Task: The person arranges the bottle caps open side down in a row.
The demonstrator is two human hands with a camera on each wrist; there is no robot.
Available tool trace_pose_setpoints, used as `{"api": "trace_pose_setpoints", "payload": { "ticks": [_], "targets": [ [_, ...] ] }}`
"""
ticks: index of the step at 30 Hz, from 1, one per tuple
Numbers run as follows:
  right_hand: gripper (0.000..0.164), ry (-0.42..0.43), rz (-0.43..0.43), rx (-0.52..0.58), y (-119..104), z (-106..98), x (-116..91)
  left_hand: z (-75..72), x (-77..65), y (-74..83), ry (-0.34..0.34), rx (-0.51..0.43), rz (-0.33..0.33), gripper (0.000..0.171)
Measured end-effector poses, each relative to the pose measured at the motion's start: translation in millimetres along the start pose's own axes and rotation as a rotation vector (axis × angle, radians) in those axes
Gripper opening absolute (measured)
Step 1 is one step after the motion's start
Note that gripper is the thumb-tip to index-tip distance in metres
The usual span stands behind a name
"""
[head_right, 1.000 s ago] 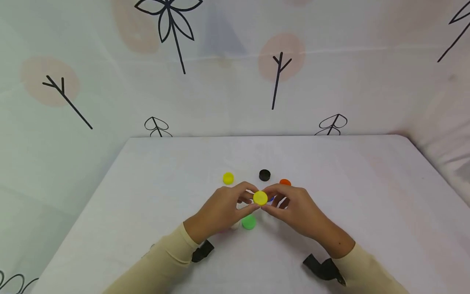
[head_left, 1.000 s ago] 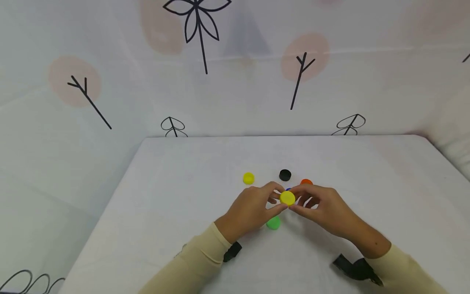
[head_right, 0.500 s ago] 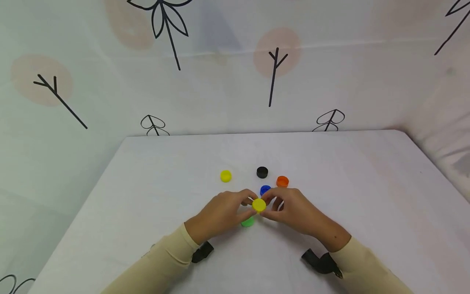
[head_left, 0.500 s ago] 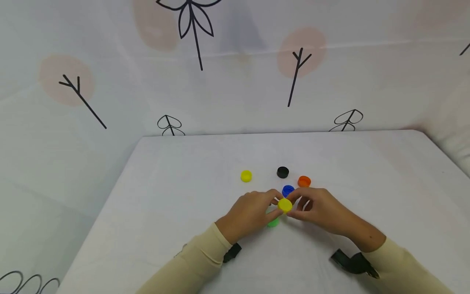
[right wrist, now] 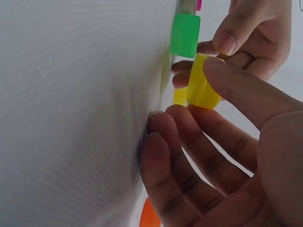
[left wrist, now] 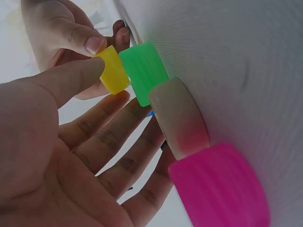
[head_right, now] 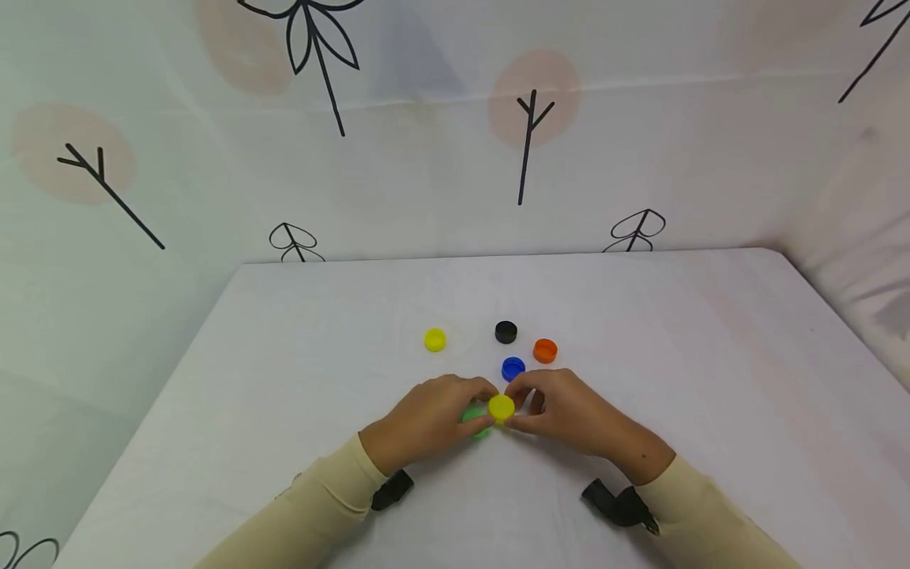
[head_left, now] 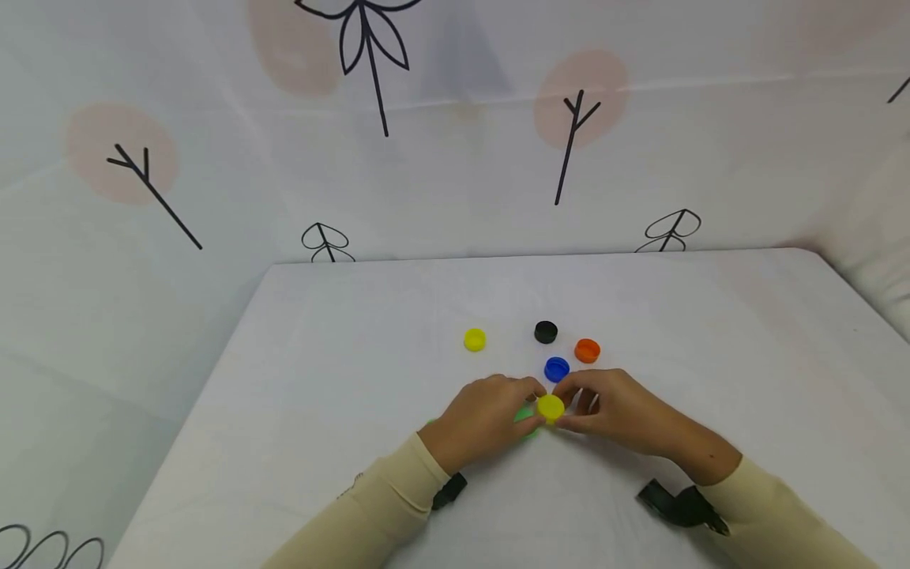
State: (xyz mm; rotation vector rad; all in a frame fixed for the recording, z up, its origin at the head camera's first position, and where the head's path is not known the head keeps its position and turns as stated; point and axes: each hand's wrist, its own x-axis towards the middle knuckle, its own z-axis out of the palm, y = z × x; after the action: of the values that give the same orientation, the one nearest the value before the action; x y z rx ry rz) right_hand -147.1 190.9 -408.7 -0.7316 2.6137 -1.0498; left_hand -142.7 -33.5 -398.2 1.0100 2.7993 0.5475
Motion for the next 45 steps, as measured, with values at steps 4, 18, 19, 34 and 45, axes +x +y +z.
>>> {"api": "trace_pose_setpoints", "payload": {
  "ticks": [4, 18, 19, 34, 45],
  "targets": [
    [0.023, -0.014, 0.011, -0.013, 0.1, 0.7, 1.2, 1.1, 1.1, 0.1, -0.01, 0.018, -0.004, 0.032],
    [0.024, -0.018, -0.005, -0.065, 0.3, 3.2, 1.7, 1.9, 0.1, -0.2, -0.006, 0.06, 0.036, 0.029],
    [0.024, -0.018, -0.005, -0.072, -0.2, 3.4, 1.8, 2.0, -0.1, -0.2, -0.004, 0.065, 0.037, 0.029],
    [0.024, -0.025, -0.001, -0.145, -4.9, 4.2, 2.9, 4.4, -2.0, 0.7, 0.015, 0.143, 0.05, 0.029],
    [0.024, -0.024, 0.012, -0.162, -7.7, 5.3, 2.7, 6.0, -2.2, 0.5, 0.022, 0.169, 0.074, 0.029]
  ]
}}
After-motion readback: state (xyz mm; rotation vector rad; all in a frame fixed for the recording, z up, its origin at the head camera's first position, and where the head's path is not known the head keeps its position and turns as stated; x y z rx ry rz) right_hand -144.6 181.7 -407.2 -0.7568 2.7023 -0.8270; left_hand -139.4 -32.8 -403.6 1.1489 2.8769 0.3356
